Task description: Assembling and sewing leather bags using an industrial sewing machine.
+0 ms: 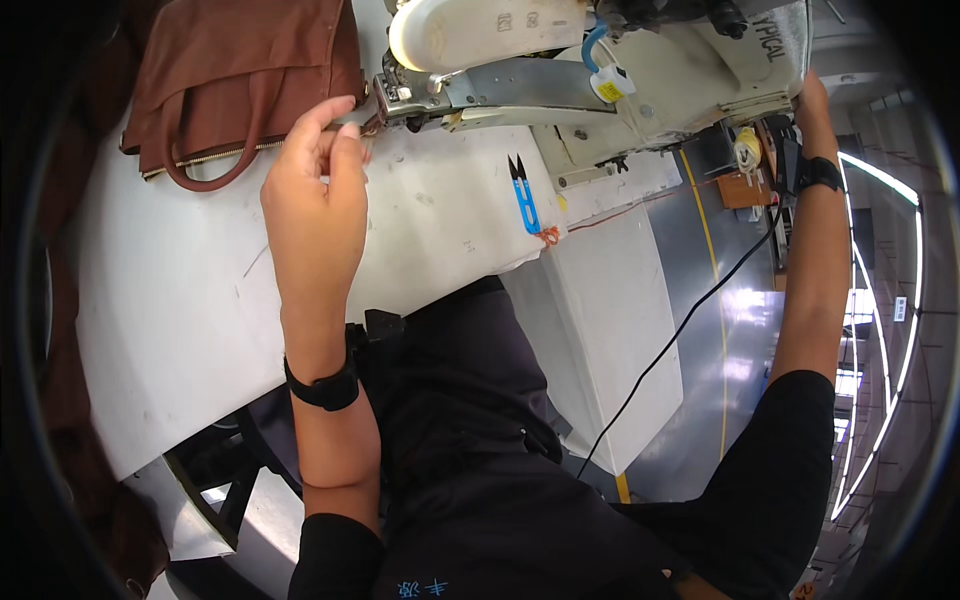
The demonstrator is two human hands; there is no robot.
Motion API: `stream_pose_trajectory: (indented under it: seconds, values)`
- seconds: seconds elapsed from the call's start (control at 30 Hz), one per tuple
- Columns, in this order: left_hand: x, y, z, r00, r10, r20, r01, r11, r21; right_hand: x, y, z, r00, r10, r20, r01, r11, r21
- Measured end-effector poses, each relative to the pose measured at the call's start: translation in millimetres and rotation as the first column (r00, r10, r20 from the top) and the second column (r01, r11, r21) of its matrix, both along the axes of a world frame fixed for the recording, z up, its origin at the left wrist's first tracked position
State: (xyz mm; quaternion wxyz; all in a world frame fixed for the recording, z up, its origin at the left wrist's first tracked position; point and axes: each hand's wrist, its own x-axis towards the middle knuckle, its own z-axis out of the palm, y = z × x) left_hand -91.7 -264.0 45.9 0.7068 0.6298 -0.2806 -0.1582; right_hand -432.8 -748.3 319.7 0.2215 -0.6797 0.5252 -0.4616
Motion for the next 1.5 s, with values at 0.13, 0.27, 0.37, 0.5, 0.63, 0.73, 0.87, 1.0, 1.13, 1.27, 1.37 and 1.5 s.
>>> stream_pose_trajectory:
  seconds: [0.13, 0.27, 0.37, 0.5, 0.63, 0.73, 0.87, 1.0, 1.13, 1.27, 1.37, 1.5]
  values:
    - [-1.1, 5.0, 1.3, 0.960, -0.138, -0.245, 0.141, 0.990, -0.008, -3.5, -8.8, 1.4, 1.000, 0.008, -0.014, -0.008, 1.000, 0.013]
    - [0.1, -3.7, -3.3, 0.820, -0.330, -0.467, 0.266, 0.943, -0.200, -3.1, -12.3, 1.2, 0.998, -0.040, 0.043, 0.038, 0.998, 0.045]
    - [-1.0, -8.9, -6.9, 0.795, -0.349, -0.496, 0.240, 0.932, -0.272, -3.7, -13.0, 1.5, 0.997, -0.060, 0.043, 0.058, 0.997, 0.044]
    - [-1.2, -12.2, -10.7, 0.728, -0.360, -0.584, 0.190, 0.924, -0.332, -9.9, -19.8, 2.8, 0.999, -0.049, 0.017, 0.049, 0.999, 0.005]
    - [-2.1, -15.1, -15.0, 0.543, -0.477, -0.691, 0.135, 0.862, -0.489, -18.9, -33.1, 3.9, 0.999, -0.020, 0.036, 0.019, 1.000, 0.015]
    - [-3.5, -17.9, -17.8, 0.475, -0.496, -0.727, 0.101, 0.851, -0.515, -23.7, -41.9, 4.6, 0.999, 0.012, 0.044, -0.013, 1.000, 0.021]
    - [-3.8, -21.5, -17.9, 0.504, -0.458, -0.733, 0.098, 0.873, -0.478, -25.2, -44.7, 5.3, 0.998, 0.001, 0.064, -0.004, 0.999, 0.048]
    - [-1.7, -23.5, -16.4, 0.503, -0.445, -0.741, 0.099, 0.881, -0.462, -19.6, -37.5, 3.5, 1.000, 0.004, -0.001, -0.004, 1.000, -0.004]
    - [3.5, -25.9, -20.4, 0.396, -0.500, -0.770, 0.080, 0.855, -0.513, -10.3, -26.6, -0.9, 0.999, 0.000, 0.044, 0.000, 1.000, -0.002]
    - [9.9, -32.0, -26.2, 0.338, -0.553, -0.761, 0.097, 0.825, -0.557, -2.5, -15.6, -3.9, 0.994, -0.011, 0.106, 0.010, 1.000, 0.013]
    - [10.1, -33.8, -28.0, 0.244, -0.598, -0.763, 0.056, 0.794, -0.605, 2.8, -7.5, -5.5, 0.998, 0.013, 0.068, -0.013, 1.000, -0.002]
    - [12.5, -35.0, -26.6, 0.122, -0.654, -0.747, 0.059, 0.756, -0.652, 9.0, 2.2, -7.1, 0.998, 0.024, 0.066, -0.024, 1.000, -0.009]
